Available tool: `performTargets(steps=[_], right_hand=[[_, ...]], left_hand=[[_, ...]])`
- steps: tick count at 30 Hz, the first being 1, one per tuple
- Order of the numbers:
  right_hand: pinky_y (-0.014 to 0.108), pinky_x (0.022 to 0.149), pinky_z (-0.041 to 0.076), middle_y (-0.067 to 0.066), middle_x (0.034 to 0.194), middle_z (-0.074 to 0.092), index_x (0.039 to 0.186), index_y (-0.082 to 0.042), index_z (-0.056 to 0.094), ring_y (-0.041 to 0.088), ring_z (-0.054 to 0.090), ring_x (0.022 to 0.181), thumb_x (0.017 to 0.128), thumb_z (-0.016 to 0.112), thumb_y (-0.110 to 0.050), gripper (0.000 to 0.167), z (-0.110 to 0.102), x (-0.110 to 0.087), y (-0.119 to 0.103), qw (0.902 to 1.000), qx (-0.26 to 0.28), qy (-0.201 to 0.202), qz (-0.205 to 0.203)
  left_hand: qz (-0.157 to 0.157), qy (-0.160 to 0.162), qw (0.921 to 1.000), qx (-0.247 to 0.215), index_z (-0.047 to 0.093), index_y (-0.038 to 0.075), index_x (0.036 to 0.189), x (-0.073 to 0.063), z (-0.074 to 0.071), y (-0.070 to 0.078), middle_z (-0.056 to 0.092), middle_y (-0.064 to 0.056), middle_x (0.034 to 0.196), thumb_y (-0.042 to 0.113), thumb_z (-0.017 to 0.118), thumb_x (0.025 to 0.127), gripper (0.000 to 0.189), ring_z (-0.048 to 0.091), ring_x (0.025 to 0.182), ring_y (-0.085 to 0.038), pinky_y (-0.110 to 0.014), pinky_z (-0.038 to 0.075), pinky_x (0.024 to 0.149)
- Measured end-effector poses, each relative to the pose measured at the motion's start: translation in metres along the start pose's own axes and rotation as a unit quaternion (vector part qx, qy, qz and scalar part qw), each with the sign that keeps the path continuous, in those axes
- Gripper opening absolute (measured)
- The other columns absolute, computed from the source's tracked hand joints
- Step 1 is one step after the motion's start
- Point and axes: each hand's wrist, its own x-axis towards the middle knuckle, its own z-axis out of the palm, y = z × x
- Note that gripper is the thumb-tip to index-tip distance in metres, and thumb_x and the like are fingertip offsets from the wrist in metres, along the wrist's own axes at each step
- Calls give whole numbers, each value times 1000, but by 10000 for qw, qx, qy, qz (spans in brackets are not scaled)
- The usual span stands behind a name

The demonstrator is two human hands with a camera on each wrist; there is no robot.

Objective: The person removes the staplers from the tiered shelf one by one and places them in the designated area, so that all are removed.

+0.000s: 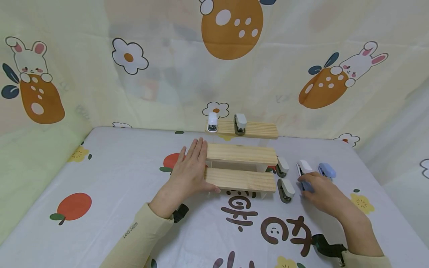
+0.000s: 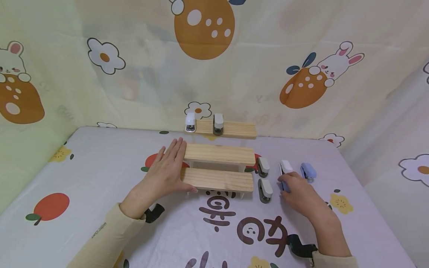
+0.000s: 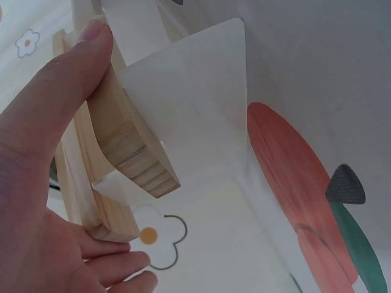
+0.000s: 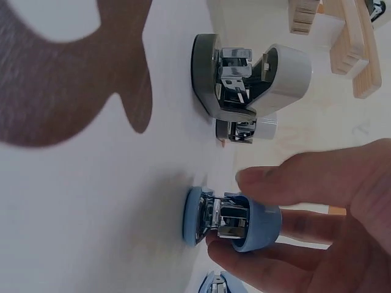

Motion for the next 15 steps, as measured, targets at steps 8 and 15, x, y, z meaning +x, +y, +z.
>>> performTargets(steps=[8, 15], right_hand=[[67, 94, 45, 36, 124, 56, 117, 9, 64, 56, 52, 117, 83, 70, -1, 35, -5, -3, -4, 9999, 4, 55, 89], [67, 94, 44, 33, 126, 58, 118, 5, 64, 53, 51, 119, 89, 66, -9, 33, -17, -6, -12, 9996, 5, 266, 93]], left_hand=[[1, 14, 10000, -9, 11, 0, 158, 0, -1, 0, 11, -15, 167, 69, 86, 55, 145, 10, 156, -29, -50, 12, 126], [30, 39, 10000, -50, 11, 0, 158, -1, 0, 0, 11, -15, 167, 69, 86, 55, 145, 10, 155, -29, -51, 12, 126]])
